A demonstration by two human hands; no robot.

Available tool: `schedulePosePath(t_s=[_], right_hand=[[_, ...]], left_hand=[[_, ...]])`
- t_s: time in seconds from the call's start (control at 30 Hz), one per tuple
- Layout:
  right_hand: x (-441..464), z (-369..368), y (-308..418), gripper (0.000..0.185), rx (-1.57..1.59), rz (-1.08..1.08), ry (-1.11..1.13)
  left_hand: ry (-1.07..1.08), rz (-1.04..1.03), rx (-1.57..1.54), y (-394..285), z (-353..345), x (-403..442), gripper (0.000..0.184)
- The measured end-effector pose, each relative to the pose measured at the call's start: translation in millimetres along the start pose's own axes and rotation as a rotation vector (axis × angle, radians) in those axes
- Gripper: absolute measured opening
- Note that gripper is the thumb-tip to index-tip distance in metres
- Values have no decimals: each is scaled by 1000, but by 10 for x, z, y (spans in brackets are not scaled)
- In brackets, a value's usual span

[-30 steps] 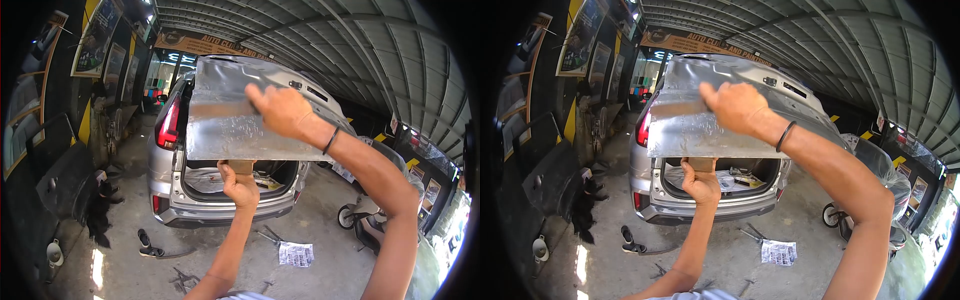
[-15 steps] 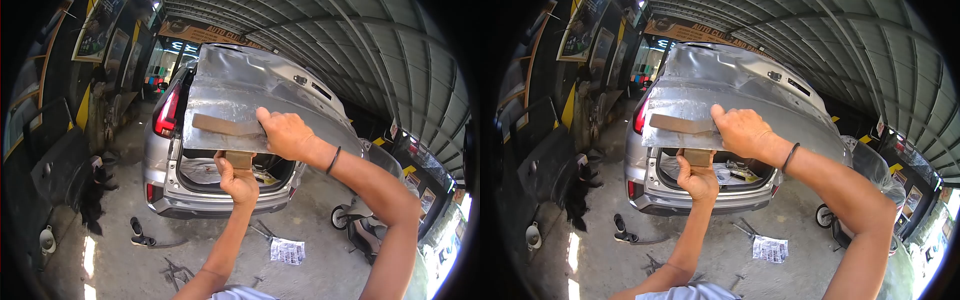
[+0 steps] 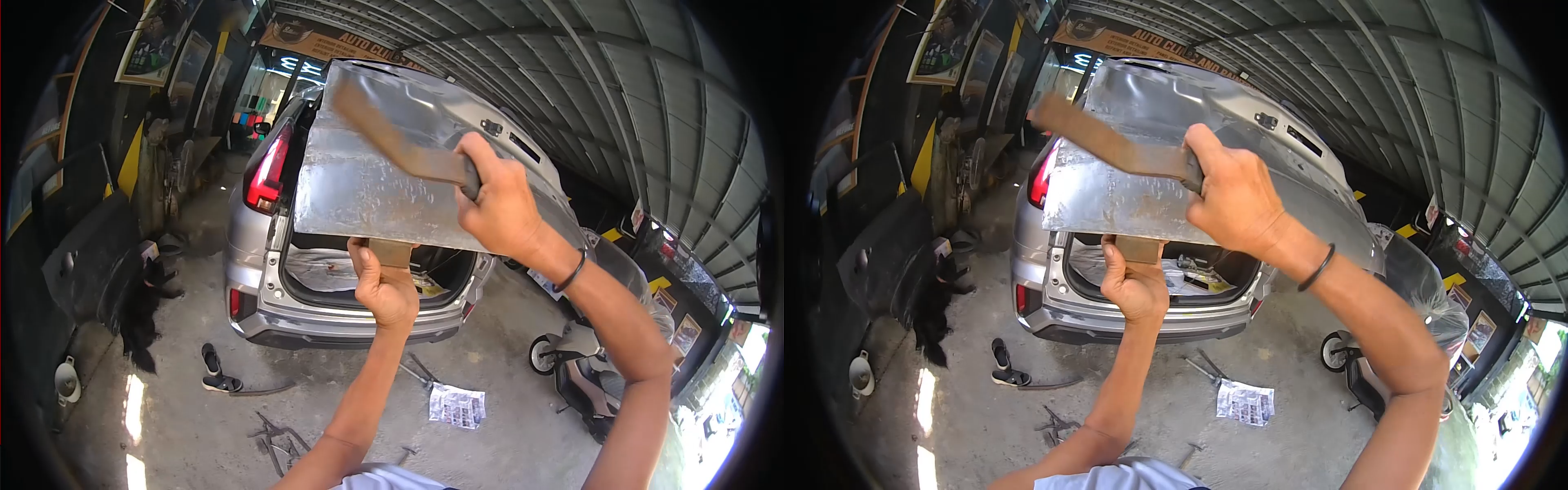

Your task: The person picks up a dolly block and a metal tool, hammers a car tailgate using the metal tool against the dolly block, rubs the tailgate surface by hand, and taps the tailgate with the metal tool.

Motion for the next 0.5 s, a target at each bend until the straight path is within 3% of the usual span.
schedulePosePath(t_s=[0.07, 0.13, 0.2, 0.3, 0.37, 0.4, 0.47, 0.5], right_hand=[[-147, -119, -136, 36, 130, 14, -65], [-202, -284, -324, 34, -344, 140, 318], [-125, -57, -327, 33, -456, 3, 319], [-170, 82, -147, 32, -176, -43, 167], [-267, 34, -134, 31, 198, 117, -92], [-329, -40, -247, 31, 201, 101, -95], [-285, -275, -562, 35, -380, 16, 310], [-237, -161, -596, 40, -414, 41, 265]], left_hand=[[17, 8, -2, 4, -17, -37, 39], [-70, 11, 57, 21, 90, -30, 41], [-53, 18, 90, 29, 202, -62, 41], [2, 16, 45, 90, 134, -39, 44], [57, 10, -3, 103, 4, -69, 46], [57, 25, 5, 100, 19, -96, 46], [68, 26, 46, 89, 46, -69, 47], [82, 9, 97, 85, 63, -60, 49]])
Point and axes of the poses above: each hand's wrist, its own x-axis towards the middle knuckle, its own z-axis out of the back of the hand, y = z × x, the point moved 2 cm from there along x, towards the middle knuckle, and after that the axes turned 6 degrees about -z, right-handed, at the moved point
